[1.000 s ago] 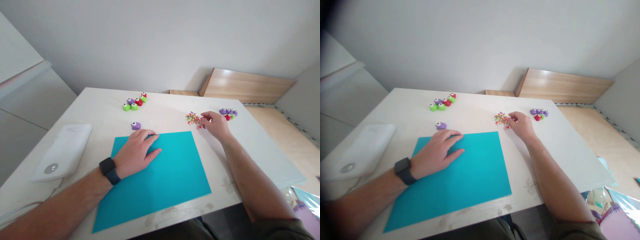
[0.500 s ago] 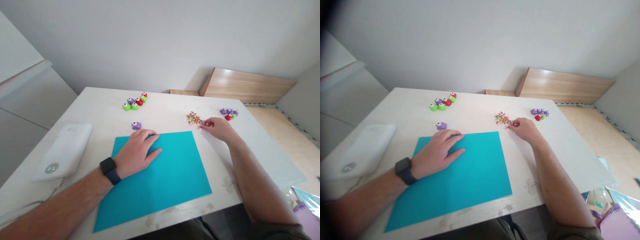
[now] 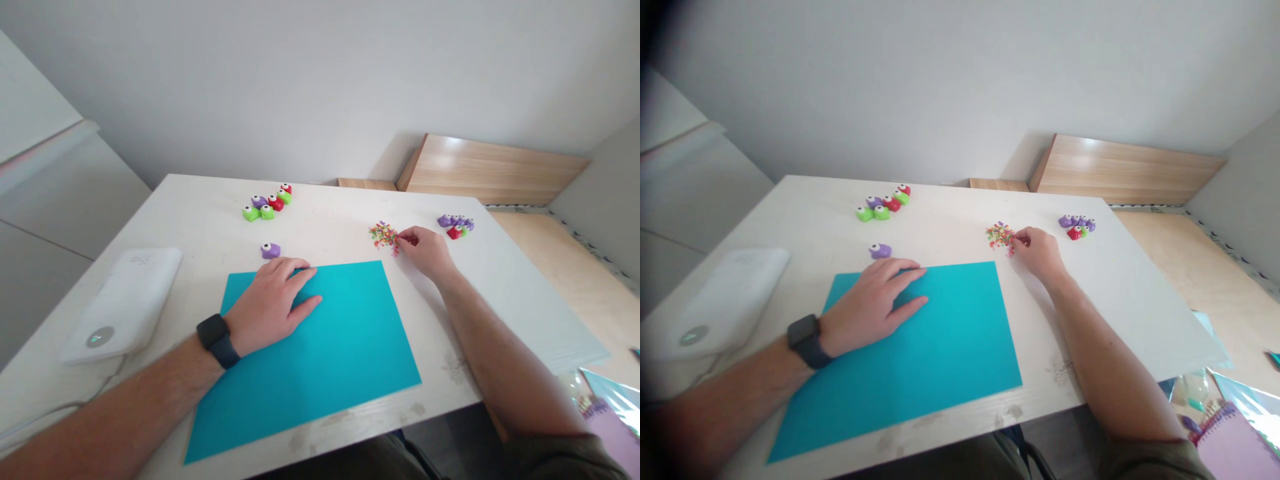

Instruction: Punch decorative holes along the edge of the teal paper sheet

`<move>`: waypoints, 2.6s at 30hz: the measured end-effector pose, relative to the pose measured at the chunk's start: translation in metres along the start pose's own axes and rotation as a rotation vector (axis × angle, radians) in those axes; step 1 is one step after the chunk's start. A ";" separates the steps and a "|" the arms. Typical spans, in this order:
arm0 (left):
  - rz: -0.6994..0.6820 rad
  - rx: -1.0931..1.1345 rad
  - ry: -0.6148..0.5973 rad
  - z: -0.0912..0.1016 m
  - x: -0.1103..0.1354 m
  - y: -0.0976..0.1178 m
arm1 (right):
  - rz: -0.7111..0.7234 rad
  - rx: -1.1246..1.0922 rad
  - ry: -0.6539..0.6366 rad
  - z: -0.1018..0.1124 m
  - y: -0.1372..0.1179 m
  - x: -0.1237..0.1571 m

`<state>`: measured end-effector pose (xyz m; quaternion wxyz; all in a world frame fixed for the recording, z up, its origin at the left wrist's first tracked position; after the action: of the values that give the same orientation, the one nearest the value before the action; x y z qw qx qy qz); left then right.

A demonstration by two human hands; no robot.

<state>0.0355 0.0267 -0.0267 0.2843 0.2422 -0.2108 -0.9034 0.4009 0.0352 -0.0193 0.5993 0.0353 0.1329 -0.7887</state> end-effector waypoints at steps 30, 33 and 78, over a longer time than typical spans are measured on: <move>0.005 0.030 0.011 0.000 0.000 0.001 | 0.012 0.088 -0.241 0.032 0.034 0.004; 0.005 0.017 0.004 0.000 0.000 0.001 | 0.025 0.104 -0.267 0.029 0.035 0.004; 0.005 0.029 0.019 0.000 -0.001 0.002 | 0.054 -0.085 0.035 -0.002 -0.010 -0.006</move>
<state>0.0370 0.0261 -0.0255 0.2849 0.2543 -0.2219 -0.8972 0.3928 0.0440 -0.0184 0.6190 0.0272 0.1758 -0.7650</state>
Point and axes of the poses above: each hand's wrist, its own x-axis away from the middle knuckle, its own z-axis out of the back of the hand, y = z × x, the point moved 2 cm from there along -x, towards the middle knuckle, and after that the axes turned 15 degrees about x, right-handed, at the moved point
